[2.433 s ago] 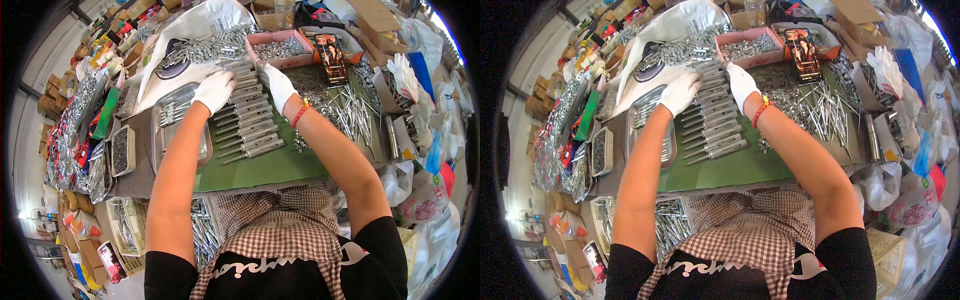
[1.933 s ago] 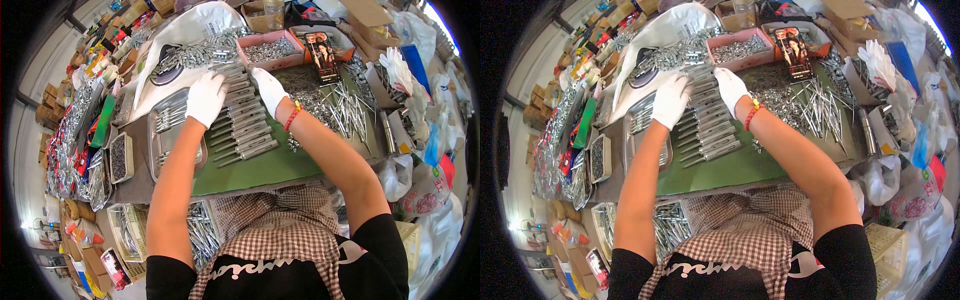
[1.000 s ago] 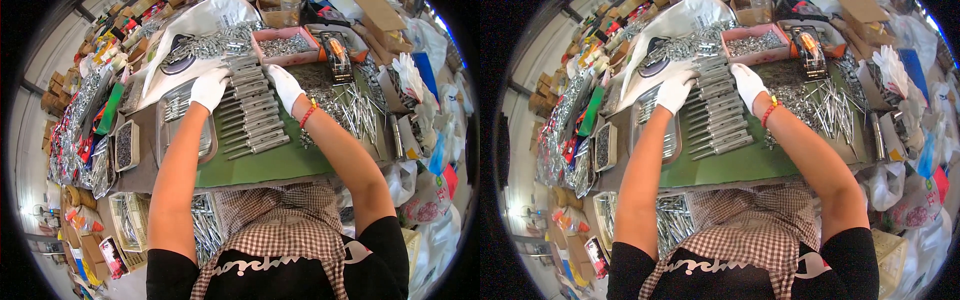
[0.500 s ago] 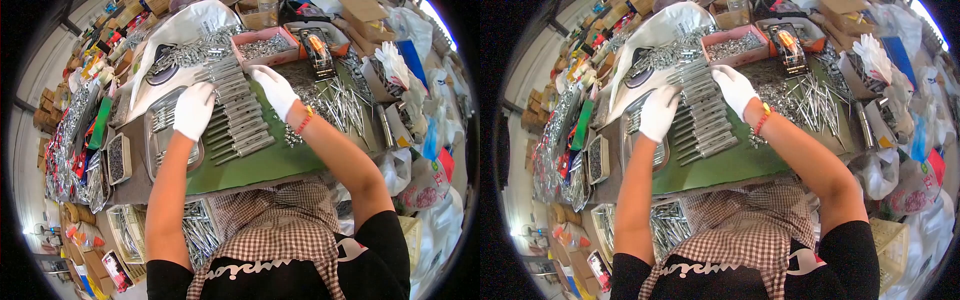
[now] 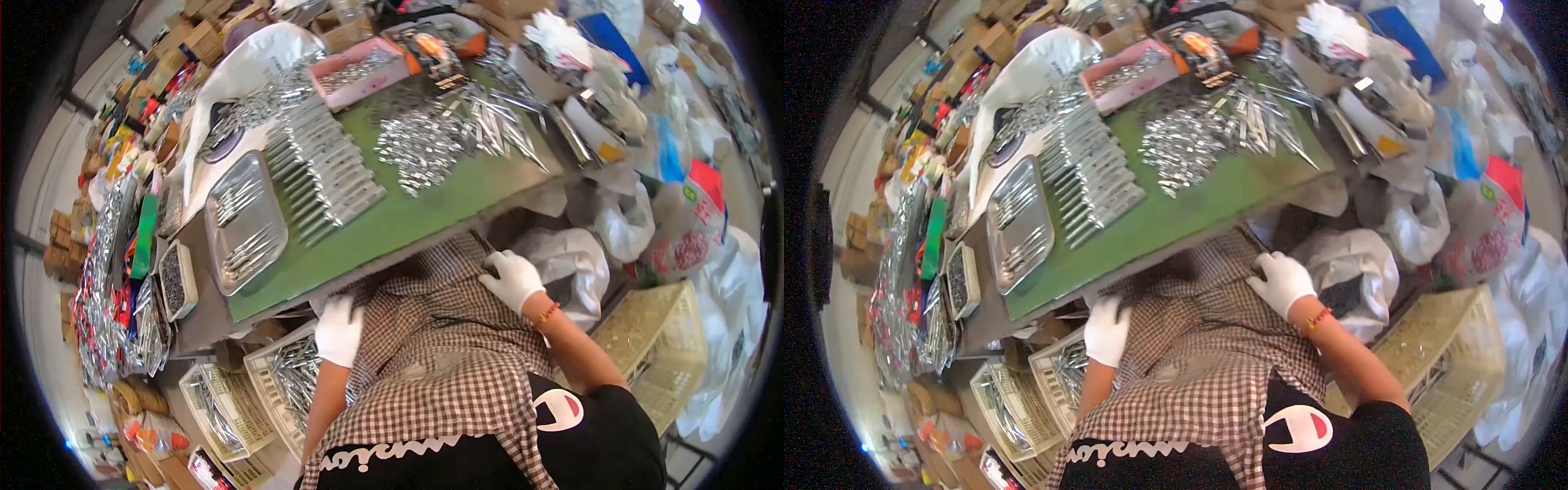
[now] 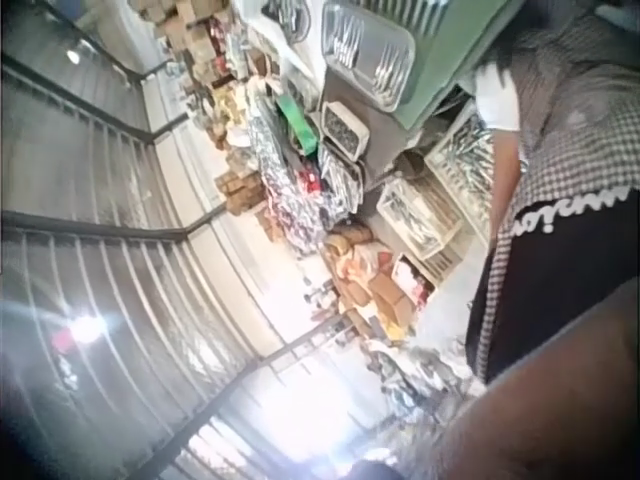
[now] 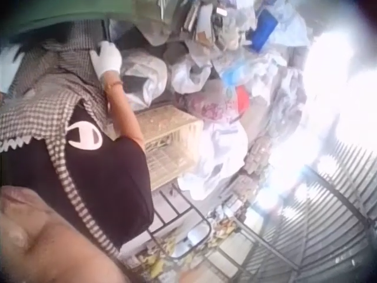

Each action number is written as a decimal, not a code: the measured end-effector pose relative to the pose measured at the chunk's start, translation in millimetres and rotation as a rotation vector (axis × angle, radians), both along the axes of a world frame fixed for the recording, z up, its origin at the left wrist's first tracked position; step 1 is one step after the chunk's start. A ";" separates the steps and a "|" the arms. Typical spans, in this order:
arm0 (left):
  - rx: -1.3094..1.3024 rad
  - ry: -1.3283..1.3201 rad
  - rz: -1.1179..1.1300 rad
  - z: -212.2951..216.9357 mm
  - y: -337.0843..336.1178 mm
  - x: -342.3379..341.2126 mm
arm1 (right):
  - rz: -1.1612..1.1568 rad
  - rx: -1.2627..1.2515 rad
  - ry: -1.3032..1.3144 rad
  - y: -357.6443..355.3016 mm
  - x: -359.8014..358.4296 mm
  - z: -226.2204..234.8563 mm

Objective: Assembling small metal hardware by inserting pins into cylinders and organizing the components on a workbench.

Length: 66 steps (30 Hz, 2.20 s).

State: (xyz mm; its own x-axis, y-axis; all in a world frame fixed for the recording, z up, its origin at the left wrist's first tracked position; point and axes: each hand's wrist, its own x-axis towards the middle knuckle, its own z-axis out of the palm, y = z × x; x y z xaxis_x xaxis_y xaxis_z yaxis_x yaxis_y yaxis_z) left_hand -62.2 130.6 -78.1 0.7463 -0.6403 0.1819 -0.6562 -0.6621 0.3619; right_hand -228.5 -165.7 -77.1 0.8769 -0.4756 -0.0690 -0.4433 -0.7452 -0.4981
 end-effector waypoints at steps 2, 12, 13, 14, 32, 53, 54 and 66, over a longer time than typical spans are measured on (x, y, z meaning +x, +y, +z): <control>-0.079 -0.074 -0.009 -8.7 -2.3 -4.4 | -0.112 0.128 -0.218 -0.9 -23.4 -23.6; 0.169 -0.080 0.021 -43.2 -41.1 35.2 | -0.412 -0.285 -0.715 -83.7 -128.8 -27.9; 0.178 -0.075 -0.022 -45.9 -50.3 38.6 | -0.549 -0.349 -0.747 -94.0 -170.8 -26.0; 0.145 -0.095 -0.077 -50.0 -61.0 43.7 | -0.600 -0.586 -0.638 -98.2 -210.2 -24.3; -0.154 -0.058 -0.224 -45.4 -106.9 50.0 | -0.402 0.141 0.963 53.5 -437.8 -336.7; -0.408 -0.024 -0.071 3.2 -56.5 -28.7 | -1.147 0.743 -0.077 67.3 -536.3 -293.9; -0.393 -0.047 -0.121 1.3 -67.4 -28.4 | -1.169 0.759 -0.101 76.1 -521.5 -287.3; -0.378 0.060 -0.317 19.9 -99.7 -12.8 | -1.307 0.389 0.251 43.3 -499.1 -228.2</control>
State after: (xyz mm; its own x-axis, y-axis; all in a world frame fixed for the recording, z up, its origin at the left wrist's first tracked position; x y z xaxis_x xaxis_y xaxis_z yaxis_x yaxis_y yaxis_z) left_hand -74.9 30.9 -58.2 0.5420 -0.7346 0.4080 -0.7748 -0.2488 0.5812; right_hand -727.5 -122.4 -305.3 -0.2409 -0.8474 -0.4732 -0.8121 0.4430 -0.3799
